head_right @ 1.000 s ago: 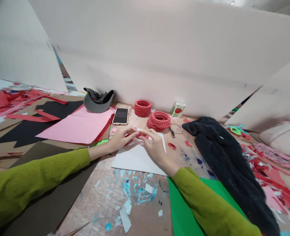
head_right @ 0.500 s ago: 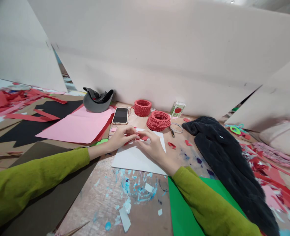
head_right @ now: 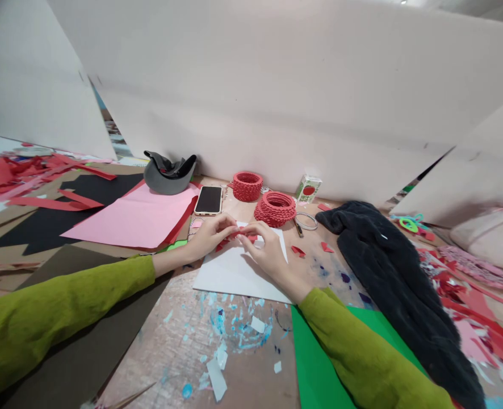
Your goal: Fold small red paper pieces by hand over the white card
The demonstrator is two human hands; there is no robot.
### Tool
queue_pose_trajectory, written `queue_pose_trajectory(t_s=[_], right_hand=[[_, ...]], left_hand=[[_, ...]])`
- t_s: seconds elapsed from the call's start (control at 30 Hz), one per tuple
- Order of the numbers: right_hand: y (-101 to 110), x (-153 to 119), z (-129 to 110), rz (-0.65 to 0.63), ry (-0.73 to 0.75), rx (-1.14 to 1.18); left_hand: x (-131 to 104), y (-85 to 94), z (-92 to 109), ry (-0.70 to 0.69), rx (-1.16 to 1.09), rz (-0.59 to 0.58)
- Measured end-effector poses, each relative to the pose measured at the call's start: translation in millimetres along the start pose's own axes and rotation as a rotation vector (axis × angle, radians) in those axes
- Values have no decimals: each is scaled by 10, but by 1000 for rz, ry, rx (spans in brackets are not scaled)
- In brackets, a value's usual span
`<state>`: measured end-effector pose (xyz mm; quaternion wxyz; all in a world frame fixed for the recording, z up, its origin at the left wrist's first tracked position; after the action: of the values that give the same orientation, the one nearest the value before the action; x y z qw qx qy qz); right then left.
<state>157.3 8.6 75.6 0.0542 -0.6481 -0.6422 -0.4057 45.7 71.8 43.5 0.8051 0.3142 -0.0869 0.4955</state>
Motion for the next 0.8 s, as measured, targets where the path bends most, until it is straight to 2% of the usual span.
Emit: queue_pose_trajectory(t_s=[0.2,0.33,0.57,0.8], right_hand=[[63,-20,172,104,-58,59],[101,-23,196,157,-58,79],[99,-27,169,142,-49,63],[137,-32,123,167,-34,4]], left_hand=[[-1,-42,30,-17,15,-24],[-12,-111,75,-43,36,-84],[-33,-182,48,-19,-91,-157],[-8,-159,-62,72,-200,-132]])
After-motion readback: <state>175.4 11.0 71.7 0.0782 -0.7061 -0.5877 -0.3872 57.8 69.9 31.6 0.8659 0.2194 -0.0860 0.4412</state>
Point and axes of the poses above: each hand's wrist, its own x-axis towards the middle knuckle, its own y-axis out of the back of the hand, z = x × y, the point moved 10 cm from there along x, towards the middle knuckle, and after that the axes turned 5 degrees about x, right-handed, at the moved point
